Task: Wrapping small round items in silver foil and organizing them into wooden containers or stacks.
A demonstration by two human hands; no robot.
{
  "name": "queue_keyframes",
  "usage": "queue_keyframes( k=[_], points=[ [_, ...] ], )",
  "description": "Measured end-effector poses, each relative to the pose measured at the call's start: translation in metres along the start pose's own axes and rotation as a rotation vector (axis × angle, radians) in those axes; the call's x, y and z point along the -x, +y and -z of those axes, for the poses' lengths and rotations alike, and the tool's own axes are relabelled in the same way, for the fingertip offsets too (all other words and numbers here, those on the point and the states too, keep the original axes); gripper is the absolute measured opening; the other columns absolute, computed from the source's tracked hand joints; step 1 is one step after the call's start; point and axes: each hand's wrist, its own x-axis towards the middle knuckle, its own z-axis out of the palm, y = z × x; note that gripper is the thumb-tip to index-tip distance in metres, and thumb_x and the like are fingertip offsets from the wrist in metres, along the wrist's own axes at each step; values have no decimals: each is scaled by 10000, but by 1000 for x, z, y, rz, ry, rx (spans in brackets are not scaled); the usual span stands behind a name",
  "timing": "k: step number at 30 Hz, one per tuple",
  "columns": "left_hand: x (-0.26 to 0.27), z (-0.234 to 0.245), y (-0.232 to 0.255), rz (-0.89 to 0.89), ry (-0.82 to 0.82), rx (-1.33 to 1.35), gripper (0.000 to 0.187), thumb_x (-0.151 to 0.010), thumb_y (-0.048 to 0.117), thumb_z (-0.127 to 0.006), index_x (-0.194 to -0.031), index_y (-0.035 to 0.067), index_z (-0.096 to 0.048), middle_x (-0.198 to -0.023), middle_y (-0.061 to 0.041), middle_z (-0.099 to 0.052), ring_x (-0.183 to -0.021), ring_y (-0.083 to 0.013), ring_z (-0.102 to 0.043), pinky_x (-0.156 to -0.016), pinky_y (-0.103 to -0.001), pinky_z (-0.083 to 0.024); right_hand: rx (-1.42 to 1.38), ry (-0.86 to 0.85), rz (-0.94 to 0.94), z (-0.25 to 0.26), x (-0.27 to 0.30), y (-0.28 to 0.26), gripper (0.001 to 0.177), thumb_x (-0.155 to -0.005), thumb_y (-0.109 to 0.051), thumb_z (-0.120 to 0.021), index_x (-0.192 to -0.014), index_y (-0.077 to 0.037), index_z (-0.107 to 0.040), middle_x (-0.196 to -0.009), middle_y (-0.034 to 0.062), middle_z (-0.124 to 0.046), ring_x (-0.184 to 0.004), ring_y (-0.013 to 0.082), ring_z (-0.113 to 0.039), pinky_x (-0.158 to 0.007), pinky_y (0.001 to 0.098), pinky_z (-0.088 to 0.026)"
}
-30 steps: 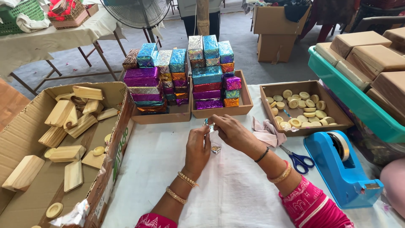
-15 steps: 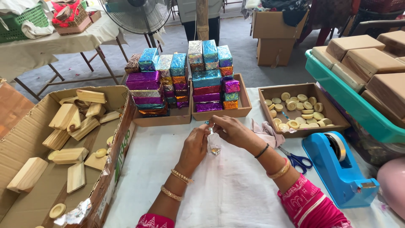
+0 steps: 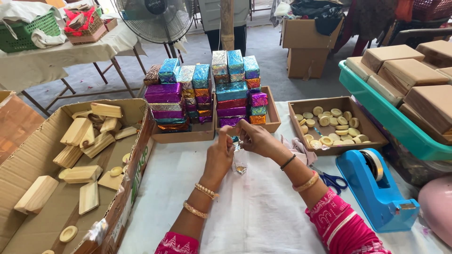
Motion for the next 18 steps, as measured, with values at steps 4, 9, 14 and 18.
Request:
queue_keyframes(
  k=[4, 9, 14, 18],
  points=[
    [-8, 9, 10, 145, 10, 82, 683, -824, -89, -702, -1385, 177, -417, -1028, -118, -593, -757, -217, -731, -649, -351, -606, -24, 58, 31, -6, -1, 17, 404, -756, 72, -729, -1074, -40, -508, -874, 65, -580, -757, 190, -568, -621, 325, -526],
    [-17, 10, -1, 265, -43, 190, 783, -746, -94, -773, -1384, 157, -396, -1165, -105, -505, -786, -175, -716, -704, -300, -633, -20, 62, -33, -9, -5, 26, 391, -740, 60, -707, -1105, -25, -594, -875, 67, -653, -763, 169, -640, -628, 307, -537],
    [-28, -5, -24, 458, -177, 148, 850, -747, -32, -817, -1439, 181, -372, -1059, -79, -630, -841, -152, -722, -746, -302, -626, 13, 31, -52, -17, -11, 45, 333, -764, -12, -761, -1087, -23, -679, -809, 77, -694, -744, 179, -685, -688, 326, -554],
    [-31, -7, -23, 501, -229, 68, 873, -755, -12, -821, -1471, 187, -362, -940, -53, -701, -856, -151, -723, -781, -303, -622, 35, -1, -139, -20, -15, 45, 322, -773, -71, -775, -1087, -36, -710, -809, 86, -705, -759, 205, -700, -704, 352, -563]
  ],
)
